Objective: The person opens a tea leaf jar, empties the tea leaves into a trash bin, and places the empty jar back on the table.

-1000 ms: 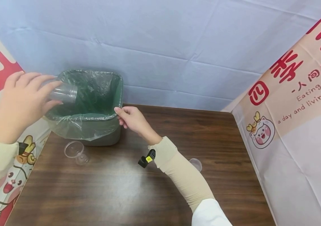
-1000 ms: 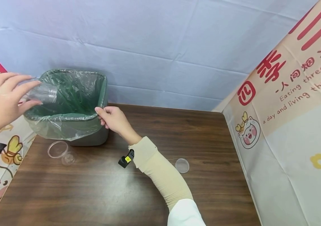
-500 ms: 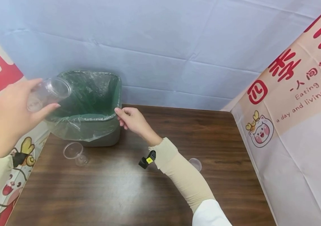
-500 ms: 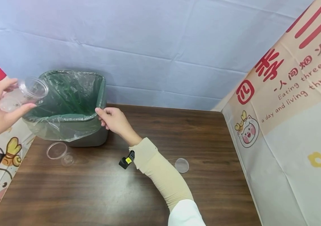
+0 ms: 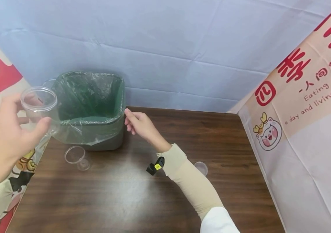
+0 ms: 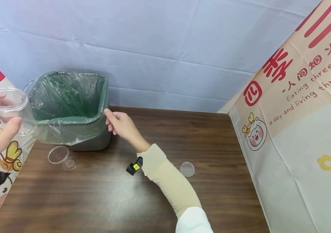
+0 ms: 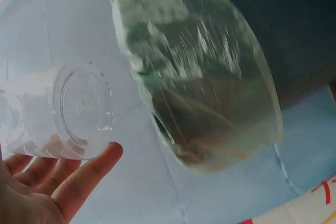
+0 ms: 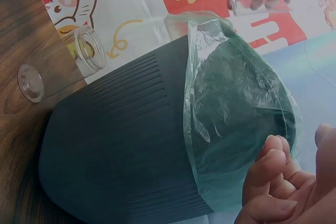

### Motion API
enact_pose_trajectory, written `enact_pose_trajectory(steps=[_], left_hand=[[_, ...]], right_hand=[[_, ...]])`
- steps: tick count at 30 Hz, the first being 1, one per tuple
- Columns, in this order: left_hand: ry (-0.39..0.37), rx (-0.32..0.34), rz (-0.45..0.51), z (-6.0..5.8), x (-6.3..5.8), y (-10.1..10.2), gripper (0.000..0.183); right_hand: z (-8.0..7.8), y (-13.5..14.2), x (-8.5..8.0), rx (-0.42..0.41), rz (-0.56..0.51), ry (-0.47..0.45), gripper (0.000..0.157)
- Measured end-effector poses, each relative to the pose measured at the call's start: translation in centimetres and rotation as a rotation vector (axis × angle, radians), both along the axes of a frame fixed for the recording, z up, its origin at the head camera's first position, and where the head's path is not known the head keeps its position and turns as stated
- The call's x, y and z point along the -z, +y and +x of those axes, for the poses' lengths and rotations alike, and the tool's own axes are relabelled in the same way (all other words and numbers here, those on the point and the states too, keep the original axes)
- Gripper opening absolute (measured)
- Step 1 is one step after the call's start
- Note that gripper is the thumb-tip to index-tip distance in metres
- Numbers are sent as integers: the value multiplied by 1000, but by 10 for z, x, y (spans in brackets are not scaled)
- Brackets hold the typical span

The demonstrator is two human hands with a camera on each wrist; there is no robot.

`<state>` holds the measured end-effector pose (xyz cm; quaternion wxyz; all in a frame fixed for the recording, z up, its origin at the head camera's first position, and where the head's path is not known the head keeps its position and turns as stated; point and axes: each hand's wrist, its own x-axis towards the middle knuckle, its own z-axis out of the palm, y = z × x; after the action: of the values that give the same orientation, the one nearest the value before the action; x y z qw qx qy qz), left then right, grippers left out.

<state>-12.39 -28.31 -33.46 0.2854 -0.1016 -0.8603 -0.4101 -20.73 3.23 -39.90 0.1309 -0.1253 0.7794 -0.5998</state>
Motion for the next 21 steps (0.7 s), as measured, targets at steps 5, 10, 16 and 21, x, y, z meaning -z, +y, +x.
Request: enact_pose_trajectory(steps=[5, 10, 16, 21], left_hand=[[48, 45, -40, 11, 8, 7, 61], [22, 82, -80, 24, 17, 18, 65], [7, 96, -85, 36, 37, 30, 66], [-22, 127, -66, 44, 56, 43, 70]], right_hand=[[3, 10, 4, 11, -11, -10, 53], [5, 24, 10, 20, -21, -8, 57], [6, 39, 11, 40, -42, -17, 58], [10, 51, 16, 62, -56, -40, 57]])
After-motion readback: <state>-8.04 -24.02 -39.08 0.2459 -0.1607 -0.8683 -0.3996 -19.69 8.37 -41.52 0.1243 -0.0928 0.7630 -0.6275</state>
